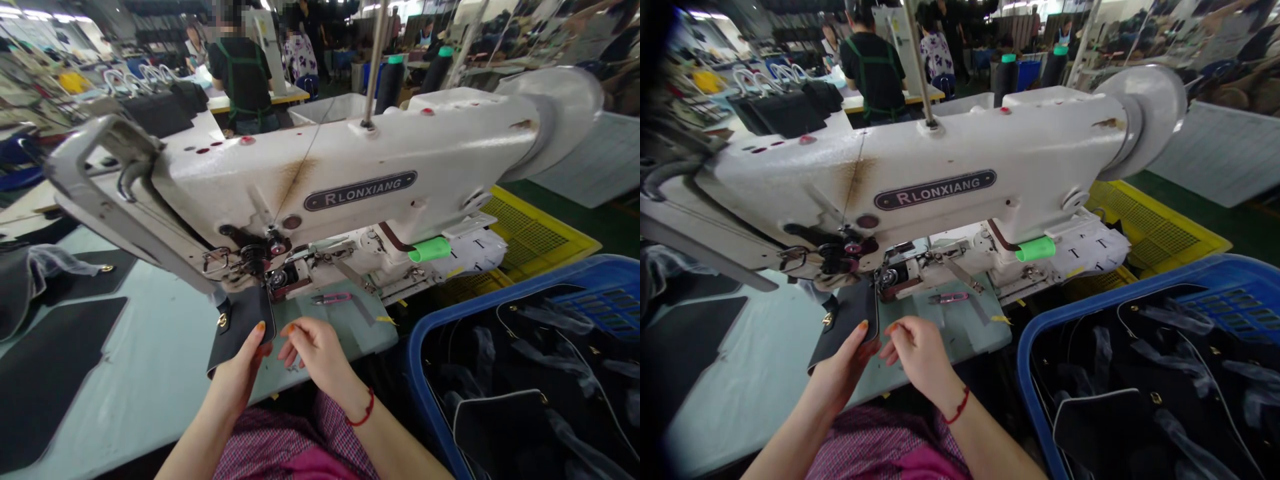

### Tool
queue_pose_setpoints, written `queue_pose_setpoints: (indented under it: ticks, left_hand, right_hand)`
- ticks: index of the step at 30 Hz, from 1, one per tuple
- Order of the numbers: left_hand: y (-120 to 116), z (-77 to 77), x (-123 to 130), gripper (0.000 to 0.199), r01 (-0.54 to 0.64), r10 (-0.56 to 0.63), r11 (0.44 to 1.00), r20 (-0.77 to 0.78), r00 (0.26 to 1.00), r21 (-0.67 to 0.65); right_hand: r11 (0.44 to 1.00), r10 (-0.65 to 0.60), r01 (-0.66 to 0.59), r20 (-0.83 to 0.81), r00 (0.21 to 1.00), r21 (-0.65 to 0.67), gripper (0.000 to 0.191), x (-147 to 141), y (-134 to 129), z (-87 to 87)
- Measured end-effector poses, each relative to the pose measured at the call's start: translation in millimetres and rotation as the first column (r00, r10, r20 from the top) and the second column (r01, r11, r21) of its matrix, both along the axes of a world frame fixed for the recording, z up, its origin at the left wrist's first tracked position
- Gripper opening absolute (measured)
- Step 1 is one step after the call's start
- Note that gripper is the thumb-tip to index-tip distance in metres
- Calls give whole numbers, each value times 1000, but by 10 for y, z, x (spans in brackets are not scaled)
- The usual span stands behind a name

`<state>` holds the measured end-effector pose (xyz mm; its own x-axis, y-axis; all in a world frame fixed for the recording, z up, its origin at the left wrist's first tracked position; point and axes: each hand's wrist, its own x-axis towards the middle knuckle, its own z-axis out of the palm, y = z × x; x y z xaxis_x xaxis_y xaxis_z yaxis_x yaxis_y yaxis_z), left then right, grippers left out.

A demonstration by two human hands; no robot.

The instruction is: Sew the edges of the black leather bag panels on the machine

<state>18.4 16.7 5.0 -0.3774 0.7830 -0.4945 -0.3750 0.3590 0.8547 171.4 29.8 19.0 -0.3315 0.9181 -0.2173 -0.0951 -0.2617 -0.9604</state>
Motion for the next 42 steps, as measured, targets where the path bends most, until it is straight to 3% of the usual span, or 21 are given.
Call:
queue_pose_setpoints:
  ticks: [5, 9, 12, 16, 19, 21, 27, 33, 42]
  left_hand:
    - [10, -22, -6, 47, 21, -22, 999, -34, 999, -34]
    - [5, -25, -16, 55, 22, -36, 997, -196, 980, -72]
    - [-10, -10, -31, 57, 56, -104, 987, -325, 940, -152]
    - [-14, 40, -43, 63, 100, -211, 951, -381, 900, -291]
    - [-17, 62, -46, 63, 111, -204, 964, -406, 891, -241]
    - [-39, 45, -64, 61, 128, -193, 974, -398, 897, -185]
    - [-142, -40, -169, 62, 304, -326, 945, -322, 889, -119]
    - [-144, 47, -139, 61, 340, -384, 923, -357, 851, -183]
    - [-131, 164, -127, 68, 324, -419, 892, -311, 853, -315]
  right_hand:
    - [999, 31, -31, 14, 999, -35, 27, -31, -9, -53]
    - [999, 47, -47, 54, 997, 0, 29, -70, -15, -13]
    - [996, 50, -60, 138, 989, 68, 32, -100, -9, 37]
    - [986, 32, -71, 247, 968, 149, 35, -141, 20, 51]
    - [985, 18, -62, 257, 966, 164, 36, -163, 45, 39]
    - [984, -3, -42, 249, 968, 173, 38, -168, 55, 42]
    - [980, 0, -58, 287, 958, 193, 44, -163, 56, 97]
    - [980, -2, -64, 330, 944, 189, 44, -174, 34, 163]
    - [981, 31, -98, 367, 930, 167, 39, -187, 22, 215]
